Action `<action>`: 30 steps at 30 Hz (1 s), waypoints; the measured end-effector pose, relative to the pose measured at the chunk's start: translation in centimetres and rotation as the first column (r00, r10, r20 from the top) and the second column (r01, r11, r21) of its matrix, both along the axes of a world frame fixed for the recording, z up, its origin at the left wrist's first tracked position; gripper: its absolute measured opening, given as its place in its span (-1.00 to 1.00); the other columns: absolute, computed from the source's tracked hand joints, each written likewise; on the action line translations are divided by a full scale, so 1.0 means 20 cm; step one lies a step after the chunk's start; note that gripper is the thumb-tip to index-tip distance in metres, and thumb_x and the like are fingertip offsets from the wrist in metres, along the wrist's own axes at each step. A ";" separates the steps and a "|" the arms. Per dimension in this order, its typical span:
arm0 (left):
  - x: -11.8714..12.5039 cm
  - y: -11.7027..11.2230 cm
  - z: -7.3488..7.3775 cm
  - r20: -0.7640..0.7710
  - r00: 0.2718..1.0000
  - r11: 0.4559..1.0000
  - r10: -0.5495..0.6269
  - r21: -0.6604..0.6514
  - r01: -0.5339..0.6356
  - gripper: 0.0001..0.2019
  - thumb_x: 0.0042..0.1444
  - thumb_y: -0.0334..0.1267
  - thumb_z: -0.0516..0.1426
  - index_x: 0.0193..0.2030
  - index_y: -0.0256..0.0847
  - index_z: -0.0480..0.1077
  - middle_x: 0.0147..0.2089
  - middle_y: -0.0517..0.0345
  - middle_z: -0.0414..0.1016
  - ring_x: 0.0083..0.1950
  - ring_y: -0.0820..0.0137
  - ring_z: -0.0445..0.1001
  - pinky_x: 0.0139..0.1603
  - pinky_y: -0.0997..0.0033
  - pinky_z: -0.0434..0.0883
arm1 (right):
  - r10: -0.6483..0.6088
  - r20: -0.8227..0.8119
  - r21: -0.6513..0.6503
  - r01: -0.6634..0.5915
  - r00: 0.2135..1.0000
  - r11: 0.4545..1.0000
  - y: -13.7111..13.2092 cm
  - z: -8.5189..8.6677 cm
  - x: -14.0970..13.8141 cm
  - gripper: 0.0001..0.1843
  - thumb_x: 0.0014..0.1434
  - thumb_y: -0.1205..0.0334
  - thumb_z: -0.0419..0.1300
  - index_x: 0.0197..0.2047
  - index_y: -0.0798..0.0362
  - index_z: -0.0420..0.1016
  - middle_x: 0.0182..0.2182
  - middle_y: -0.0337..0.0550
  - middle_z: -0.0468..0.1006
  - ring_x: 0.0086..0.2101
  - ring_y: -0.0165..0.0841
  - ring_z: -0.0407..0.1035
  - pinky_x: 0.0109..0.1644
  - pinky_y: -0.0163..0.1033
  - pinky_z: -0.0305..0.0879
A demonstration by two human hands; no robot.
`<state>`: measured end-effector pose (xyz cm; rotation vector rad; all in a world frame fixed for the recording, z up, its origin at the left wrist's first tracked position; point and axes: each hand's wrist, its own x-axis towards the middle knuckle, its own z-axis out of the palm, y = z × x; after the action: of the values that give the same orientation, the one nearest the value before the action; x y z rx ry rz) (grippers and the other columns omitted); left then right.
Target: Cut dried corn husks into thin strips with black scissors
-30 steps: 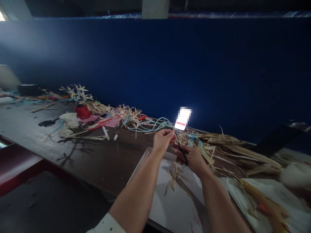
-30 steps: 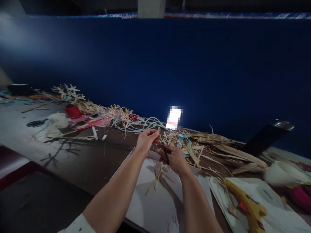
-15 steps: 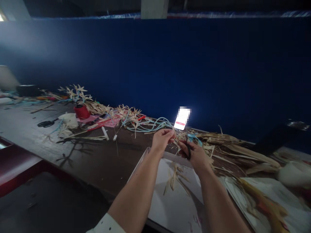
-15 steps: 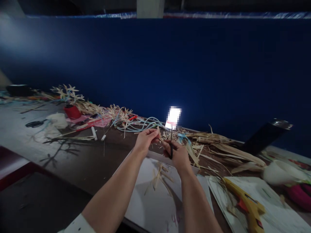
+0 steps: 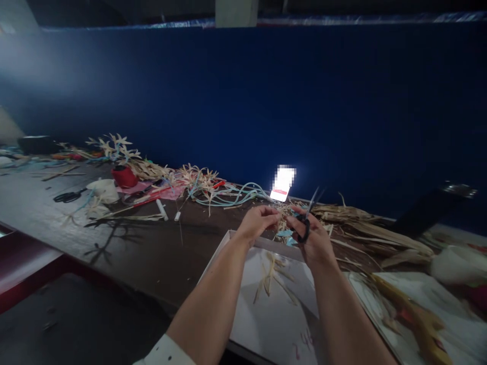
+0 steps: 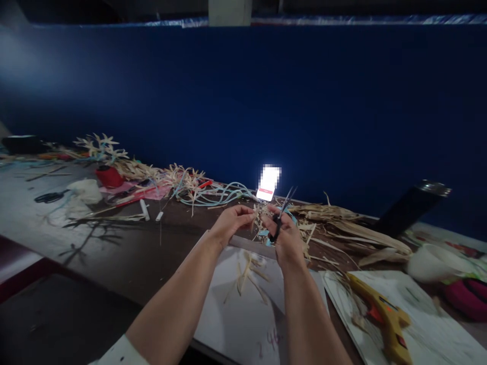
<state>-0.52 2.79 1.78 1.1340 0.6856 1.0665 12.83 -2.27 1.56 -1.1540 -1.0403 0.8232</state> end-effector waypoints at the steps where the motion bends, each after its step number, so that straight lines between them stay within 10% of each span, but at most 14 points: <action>1: 0.00 0.00 0.00 -0.024 1.000 1.000 -0.015 0.009 0.015 -0.78 -0.22 -0.27 0.26 -0.41 -0.33 0.40 -0.47 0.18 0.39 -0.49 0.58 0.34 -0.40 0.52 0.33 | 0.019 -0.007 0.014 -0.019 1.000 1.000 0.00 0.00 0.00 -0.46 -0.13 0.08 0.29 -0.02 -0.02 0.39 -0.48 -0.27 0.43 -0.57 -0.47 0.24 -0.57 -0.36 0.07; 23: 0.03 -0.01 -0.06 -0.259 0.966 0.984 0.025 0.177 0.021 -0.74 -0.16 -0.11 0.20 -0.41 -0.30 0.45 -0.60 0.22 0.34 -0.58 0.56 0.23 -0.52 0.56 0.19 | -0.012 0.020 0.072 0.010 1.000 0.997 0.01 -0.02 0.02 -0.44 -0.14 0.15 0.30 -0.01 0.02 0.37 -0.36 -0.18 0.48 -0.42 -0.39 0.35 -0.44 -0.34 0.21; 30: 0.00 0.02 -0.04 -0.144 0.968 0.963 0.207 0.206 -0.175 -0.71 -0.16 -0.11 0.19 -0.35 -0.30 0.48 -0.56 0.21 0.36 -0.56 0.57 0.20 -0.53 0.57 0.15 | 0.104 0.152 -0.201 -0.072 0.983 0.977 -0.04 0.05 -0.01 -0.46 -0.10 -0.07 0.23 -0.11 0.12 0.48 -0.58 -0.17 0.46 -0.60 -0.43 0.26 -0.61 -0.36 0.09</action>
<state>-0.44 3.26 0.95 1.3531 0.8501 1.2330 12.58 -3.10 2.48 -1.3669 -1.1707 0.9292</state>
